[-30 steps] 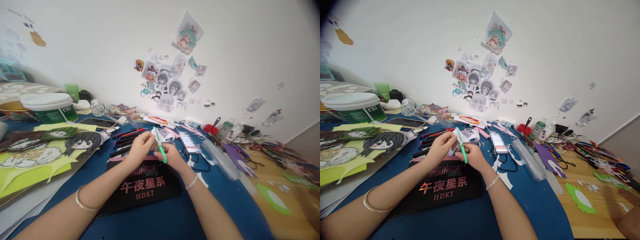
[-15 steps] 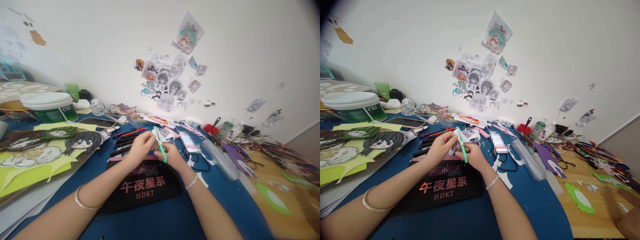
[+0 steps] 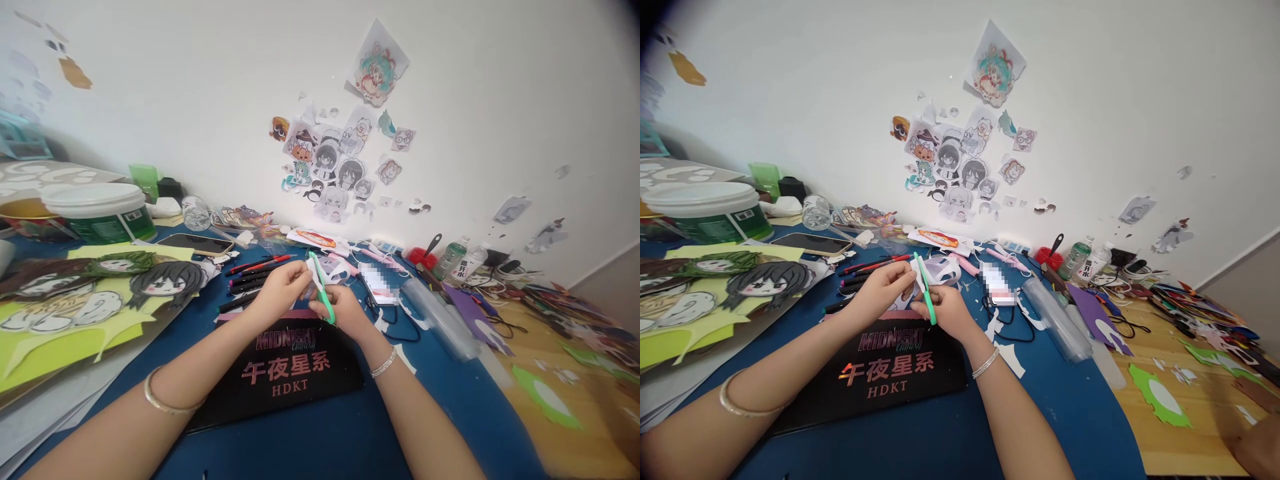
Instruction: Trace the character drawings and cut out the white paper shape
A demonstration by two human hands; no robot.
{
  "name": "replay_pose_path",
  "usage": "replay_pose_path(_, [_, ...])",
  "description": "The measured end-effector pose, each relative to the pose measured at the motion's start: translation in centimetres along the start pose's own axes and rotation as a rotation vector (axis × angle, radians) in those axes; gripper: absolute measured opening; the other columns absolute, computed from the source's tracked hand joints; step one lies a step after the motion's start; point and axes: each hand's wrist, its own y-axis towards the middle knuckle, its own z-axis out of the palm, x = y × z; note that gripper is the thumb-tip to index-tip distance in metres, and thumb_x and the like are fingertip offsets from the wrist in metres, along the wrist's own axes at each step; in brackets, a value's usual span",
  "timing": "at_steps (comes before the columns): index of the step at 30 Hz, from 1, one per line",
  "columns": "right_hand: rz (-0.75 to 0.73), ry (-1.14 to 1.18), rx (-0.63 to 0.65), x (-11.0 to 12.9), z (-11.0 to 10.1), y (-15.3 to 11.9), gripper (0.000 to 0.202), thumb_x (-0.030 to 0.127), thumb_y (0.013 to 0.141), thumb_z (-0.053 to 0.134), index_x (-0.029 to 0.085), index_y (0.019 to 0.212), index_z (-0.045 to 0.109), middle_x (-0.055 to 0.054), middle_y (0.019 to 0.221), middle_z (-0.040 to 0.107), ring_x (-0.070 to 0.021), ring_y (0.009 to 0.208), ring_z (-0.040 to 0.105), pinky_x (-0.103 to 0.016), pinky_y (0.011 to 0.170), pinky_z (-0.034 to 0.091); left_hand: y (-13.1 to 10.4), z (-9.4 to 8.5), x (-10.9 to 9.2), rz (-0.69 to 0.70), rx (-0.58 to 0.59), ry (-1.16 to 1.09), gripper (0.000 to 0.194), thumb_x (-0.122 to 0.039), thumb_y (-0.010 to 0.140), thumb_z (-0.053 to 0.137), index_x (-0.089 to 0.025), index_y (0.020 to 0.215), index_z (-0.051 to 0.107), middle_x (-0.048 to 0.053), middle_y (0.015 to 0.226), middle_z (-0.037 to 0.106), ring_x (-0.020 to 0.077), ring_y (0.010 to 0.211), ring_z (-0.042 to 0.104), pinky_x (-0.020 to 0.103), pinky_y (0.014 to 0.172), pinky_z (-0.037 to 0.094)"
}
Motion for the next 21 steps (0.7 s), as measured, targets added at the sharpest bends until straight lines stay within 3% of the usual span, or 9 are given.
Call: replay_pose_path(21, [0.022, -0.011, -0.029, 0.01, 0.09, -0.02, 0.037, 0.043, 0.058, 0.073, 0.013, 0.073, 0.058, 0.004, 0.053, 0.049, -0.0081, 0.049, 0.041, -0.022, 0.047, 0.034, 0.32, -0.66, -0.21, -0.019, 0.125, -0.035, 0.029, -0.034, 0.077, 0.049, -0.019, 0.053, 0.042, -0.004, 0.047, 0.047, 0.0083, 0.045, 0.042, 0.021, 0.048, 0.033])
